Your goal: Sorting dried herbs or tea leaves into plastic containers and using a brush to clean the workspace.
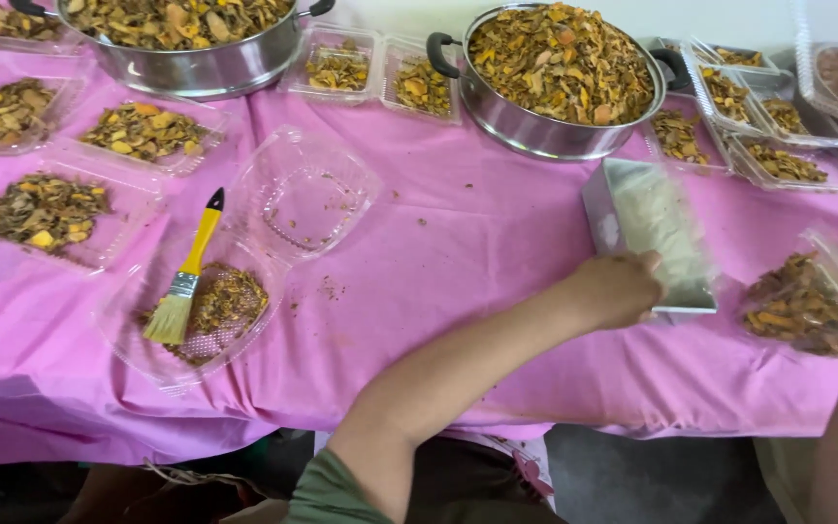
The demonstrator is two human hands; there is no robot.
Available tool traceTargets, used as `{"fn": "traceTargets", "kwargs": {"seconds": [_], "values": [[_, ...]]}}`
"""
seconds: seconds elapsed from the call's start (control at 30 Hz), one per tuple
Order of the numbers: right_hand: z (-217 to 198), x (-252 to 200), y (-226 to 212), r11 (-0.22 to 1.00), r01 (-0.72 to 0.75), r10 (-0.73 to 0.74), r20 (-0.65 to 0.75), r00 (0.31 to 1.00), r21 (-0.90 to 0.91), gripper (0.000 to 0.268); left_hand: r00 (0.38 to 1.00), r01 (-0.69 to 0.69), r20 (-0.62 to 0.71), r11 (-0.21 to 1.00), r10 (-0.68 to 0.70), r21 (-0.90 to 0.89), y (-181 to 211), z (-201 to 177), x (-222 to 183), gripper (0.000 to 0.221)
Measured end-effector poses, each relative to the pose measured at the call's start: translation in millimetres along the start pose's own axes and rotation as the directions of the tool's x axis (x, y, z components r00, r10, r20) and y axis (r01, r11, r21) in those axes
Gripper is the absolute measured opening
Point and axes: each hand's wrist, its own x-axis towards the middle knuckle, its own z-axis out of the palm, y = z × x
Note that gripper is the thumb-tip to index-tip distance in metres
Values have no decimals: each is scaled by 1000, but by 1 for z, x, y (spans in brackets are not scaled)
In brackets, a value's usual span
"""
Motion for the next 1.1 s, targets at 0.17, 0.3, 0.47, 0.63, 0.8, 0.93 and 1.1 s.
{"fn": "traceTargets", "kwargs": {"seconds": [0.17,0.3,0.47,0.63,0.8,0.93,1.1], "values": [[-9,-15,-177,938,-339,339,20,941,76,54,975,-85,-200,994,96,67,4,-22,-69,14],[6,-38,-206,858,-499,483,138,865,123,40,1000,-5,24,998,4,68,2,-50,-106,24],[42,-69,-167,928,33,117,373,920,-371,57,986,-31,-156,990,52,137,8,-42,-124,16],[34,-45,-171,904,-121,358,573,738,-410,59,981,-41,-180,988,67,146,11,-39,-125,19],[28,-27,-169,895,-138,403,634,661,-425,64,996,-25,-81,996,32,81,13,-51,-131,18],[30,-24,-173,897,-154,419,687,594,-414,65,999,-4,-40,994,8,110,10,-54,-133,11],[29,-32,-190,882,14,373,714,593,-471,67,997,48,61,994,-54,94,11,-75,-143,17]]}}
